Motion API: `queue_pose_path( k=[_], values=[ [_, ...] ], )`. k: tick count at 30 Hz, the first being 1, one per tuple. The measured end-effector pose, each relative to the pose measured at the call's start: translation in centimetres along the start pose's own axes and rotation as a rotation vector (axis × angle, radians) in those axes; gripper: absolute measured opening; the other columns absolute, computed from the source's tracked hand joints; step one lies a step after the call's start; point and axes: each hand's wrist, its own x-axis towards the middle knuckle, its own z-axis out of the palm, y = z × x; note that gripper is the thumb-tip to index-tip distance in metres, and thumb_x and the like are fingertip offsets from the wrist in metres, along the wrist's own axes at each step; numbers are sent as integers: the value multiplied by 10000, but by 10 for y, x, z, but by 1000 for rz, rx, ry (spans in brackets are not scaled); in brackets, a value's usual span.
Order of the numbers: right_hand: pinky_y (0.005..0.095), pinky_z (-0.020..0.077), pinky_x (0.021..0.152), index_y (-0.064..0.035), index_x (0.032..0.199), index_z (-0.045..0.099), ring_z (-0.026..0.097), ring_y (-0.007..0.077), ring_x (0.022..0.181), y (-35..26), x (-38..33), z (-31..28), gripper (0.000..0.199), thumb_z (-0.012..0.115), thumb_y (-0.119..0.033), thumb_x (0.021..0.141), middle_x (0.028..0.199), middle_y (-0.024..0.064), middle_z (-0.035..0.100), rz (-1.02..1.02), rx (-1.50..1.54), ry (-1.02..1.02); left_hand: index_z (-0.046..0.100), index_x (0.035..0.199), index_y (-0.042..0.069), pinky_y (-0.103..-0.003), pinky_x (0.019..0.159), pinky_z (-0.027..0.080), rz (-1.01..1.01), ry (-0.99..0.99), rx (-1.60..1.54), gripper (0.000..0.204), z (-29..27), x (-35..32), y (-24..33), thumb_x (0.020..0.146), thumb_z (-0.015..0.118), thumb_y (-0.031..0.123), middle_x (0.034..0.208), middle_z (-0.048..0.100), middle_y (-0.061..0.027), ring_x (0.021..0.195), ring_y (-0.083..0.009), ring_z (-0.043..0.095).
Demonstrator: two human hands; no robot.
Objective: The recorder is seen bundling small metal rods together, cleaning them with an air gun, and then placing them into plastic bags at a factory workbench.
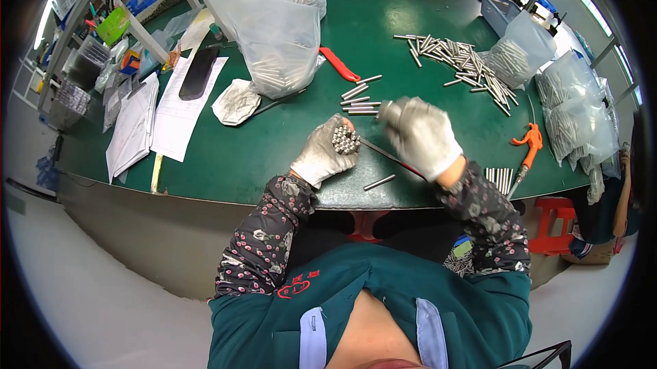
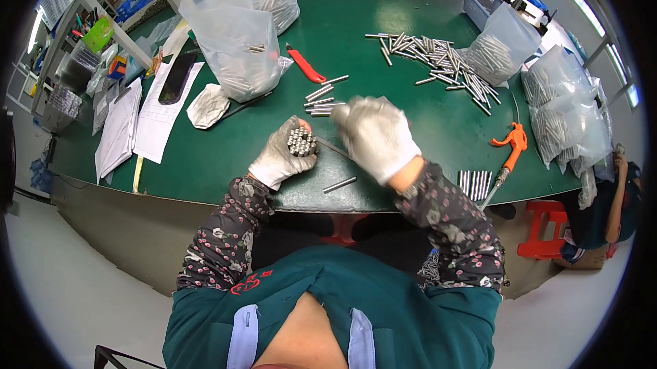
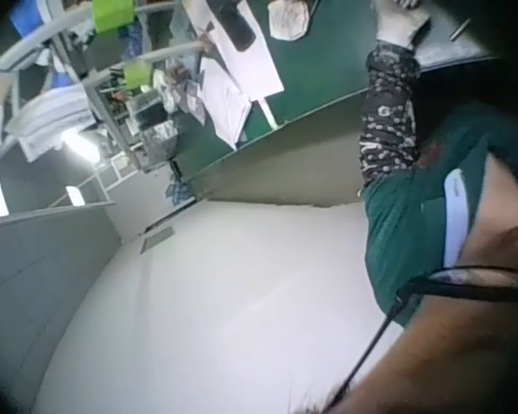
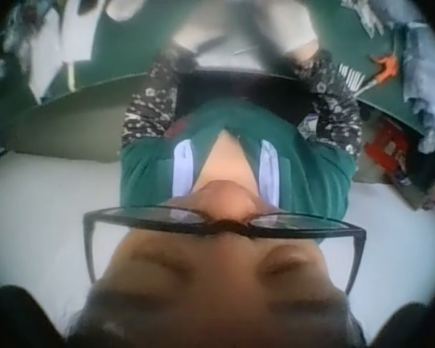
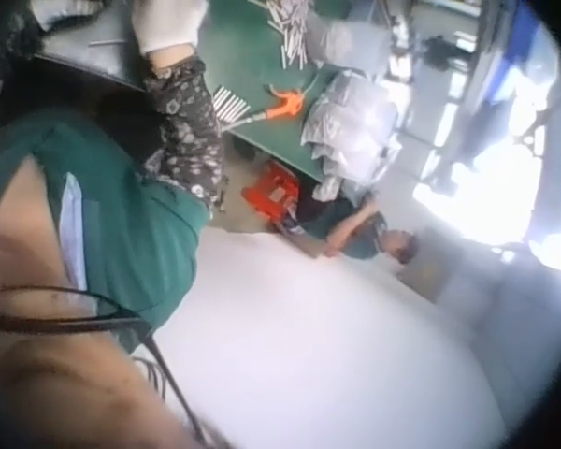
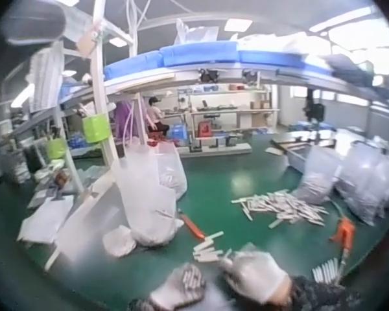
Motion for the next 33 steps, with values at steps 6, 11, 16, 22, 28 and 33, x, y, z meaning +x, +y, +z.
queue_pose_path(
  k=[6,11,16,22,28,33],
  values=[
    [373,465,631,-81,843,608,570,280,754,-6,-44,16,192,615,-149,664,778,99,542,-165,-49,-316,488,956,53,-229,668,471,41,4,-1,416,4,4,2,613,723,25,780,561,-5,720,-80,547],
    [389,462,608,-71,765,577,583,279,695,-7,-35,15,107,588,-131,677,691,97,558,-107,-8,-226,503,930,55,-242,664,476,13,-1,-83,395,1,5,-7,606,729,64,776,570,-19,715,-87,556],
    [424,470,607,-76,831,605,605,330,681,-10,-19,21,105,577,-150,762,697,138,607,174,251,-89,488,959,55,-233,682,470,1,-33,-131,442,1,2,-1,593,734,31,815,562,-7,740,-80,545],
    [345,496,664,-50,874,618,634,285,727,-13,-4,50,146,587,-157,778,771,134,636,340,594,-14,479,983,51,-239,724,467,62,-26,-94,467,1,4,-4,594,735,28,864,554,-12,786,-89,539],
    [284,486,700,-14,935,598,624,198,756,-10,-3,65,178,585,-121,794,838,113,634,357,768,-50,473,993,61,-255,760,466,96,-52,-106,476,-2,5,-11,595,731,22,906,561,-22,828,-106,542],
    [268,480,724,-12,1035,560,615,159,787,-13,-7,71,241,554,-79,803,852,93,633,394,866,49,464,1001,66,-252,742,469,161,-25,-157,479,2,6,-9,602,723,17,894,560,-19,825,-100,549]
  ],
)
